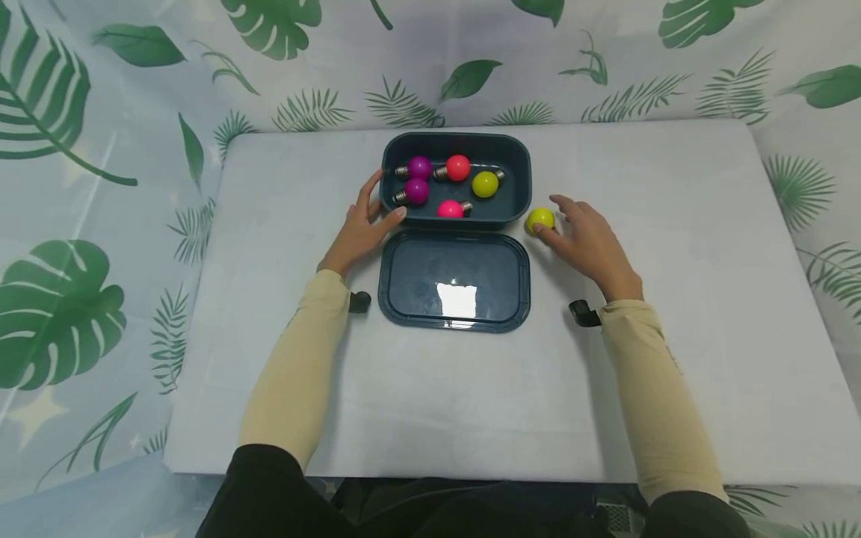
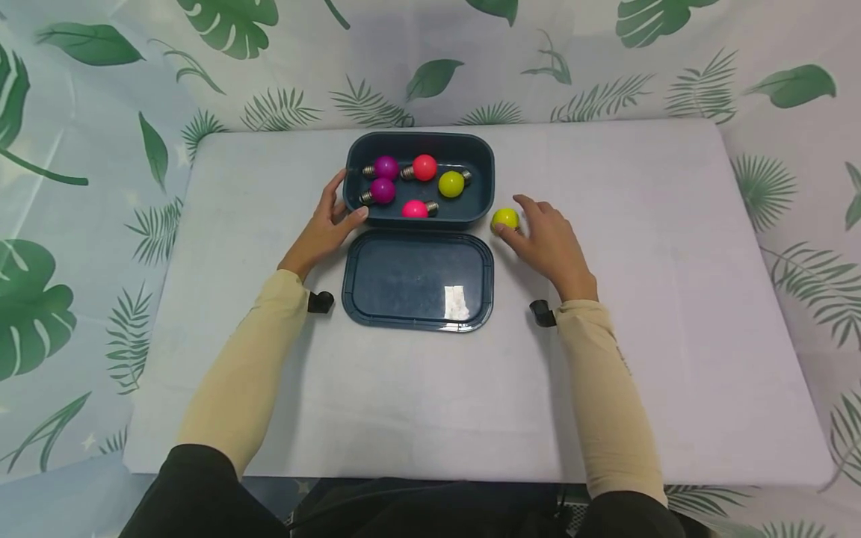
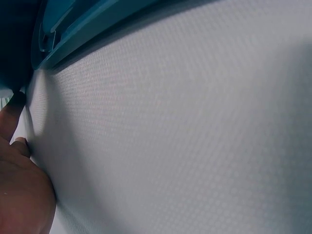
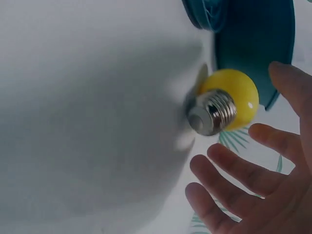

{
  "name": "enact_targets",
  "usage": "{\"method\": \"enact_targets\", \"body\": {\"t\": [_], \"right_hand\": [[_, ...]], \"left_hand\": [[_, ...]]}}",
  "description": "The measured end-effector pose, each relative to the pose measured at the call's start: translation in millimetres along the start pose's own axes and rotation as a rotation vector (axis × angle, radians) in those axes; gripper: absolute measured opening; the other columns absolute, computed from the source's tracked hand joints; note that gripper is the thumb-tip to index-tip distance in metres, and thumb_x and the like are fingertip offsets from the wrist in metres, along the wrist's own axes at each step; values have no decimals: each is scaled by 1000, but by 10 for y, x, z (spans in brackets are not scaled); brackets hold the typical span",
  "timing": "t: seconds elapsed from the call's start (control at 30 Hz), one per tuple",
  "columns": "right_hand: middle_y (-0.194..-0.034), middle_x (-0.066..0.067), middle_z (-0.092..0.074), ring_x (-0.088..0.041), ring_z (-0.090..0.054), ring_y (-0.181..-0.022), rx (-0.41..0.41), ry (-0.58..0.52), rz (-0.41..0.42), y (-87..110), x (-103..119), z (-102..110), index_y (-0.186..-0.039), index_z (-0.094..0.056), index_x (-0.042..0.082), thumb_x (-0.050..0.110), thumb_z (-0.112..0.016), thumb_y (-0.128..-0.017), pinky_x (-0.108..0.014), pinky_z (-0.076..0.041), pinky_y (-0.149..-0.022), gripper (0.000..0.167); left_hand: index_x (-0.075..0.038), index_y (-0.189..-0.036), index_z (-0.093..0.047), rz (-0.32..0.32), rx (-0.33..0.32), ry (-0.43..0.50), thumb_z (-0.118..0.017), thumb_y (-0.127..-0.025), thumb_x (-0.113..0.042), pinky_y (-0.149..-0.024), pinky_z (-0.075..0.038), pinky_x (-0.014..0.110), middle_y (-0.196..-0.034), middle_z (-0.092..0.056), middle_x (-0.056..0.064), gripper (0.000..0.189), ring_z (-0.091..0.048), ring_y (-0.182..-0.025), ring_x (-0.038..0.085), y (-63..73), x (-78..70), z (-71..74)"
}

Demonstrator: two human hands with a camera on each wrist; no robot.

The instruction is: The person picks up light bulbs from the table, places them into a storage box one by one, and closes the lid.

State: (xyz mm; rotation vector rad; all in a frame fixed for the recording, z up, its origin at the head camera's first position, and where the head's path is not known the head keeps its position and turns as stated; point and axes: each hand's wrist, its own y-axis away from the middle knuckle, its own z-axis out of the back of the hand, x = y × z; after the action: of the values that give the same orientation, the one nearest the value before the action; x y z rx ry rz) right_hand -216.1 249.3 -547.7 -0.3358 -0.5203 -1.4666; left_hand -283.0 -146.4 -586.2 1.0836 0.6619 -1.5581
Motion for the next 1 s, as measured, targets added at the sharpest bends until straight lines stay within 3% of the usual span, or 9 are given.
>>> {"method": "enact_targets", "body": {"t": [0.47,1.0], "right_hand": [[-130,-34,-61,-50,-55,-116,-48,32,76,-27,-9,-136,-147,-56,-5,18,-71,-104,-64,-45,-104,51],[-120,-32,-63,-47,-56,-110,-82,28,84,-32,-32,-14,-148,-55,-5,17,-71,-103,-64,-45,-100,53]], "left_hand": [[-45,-171,-14,7,3,3,-67,-101,-56,-128,10,31,-168,-39,13,89,-32,-157,17,12,-12,4],[-46,-171,-15,18,-3,-6,-67,-102,-54,-128,10,35,-167,-41,11,87,-19,-162,17,7,-16,-8]]}}
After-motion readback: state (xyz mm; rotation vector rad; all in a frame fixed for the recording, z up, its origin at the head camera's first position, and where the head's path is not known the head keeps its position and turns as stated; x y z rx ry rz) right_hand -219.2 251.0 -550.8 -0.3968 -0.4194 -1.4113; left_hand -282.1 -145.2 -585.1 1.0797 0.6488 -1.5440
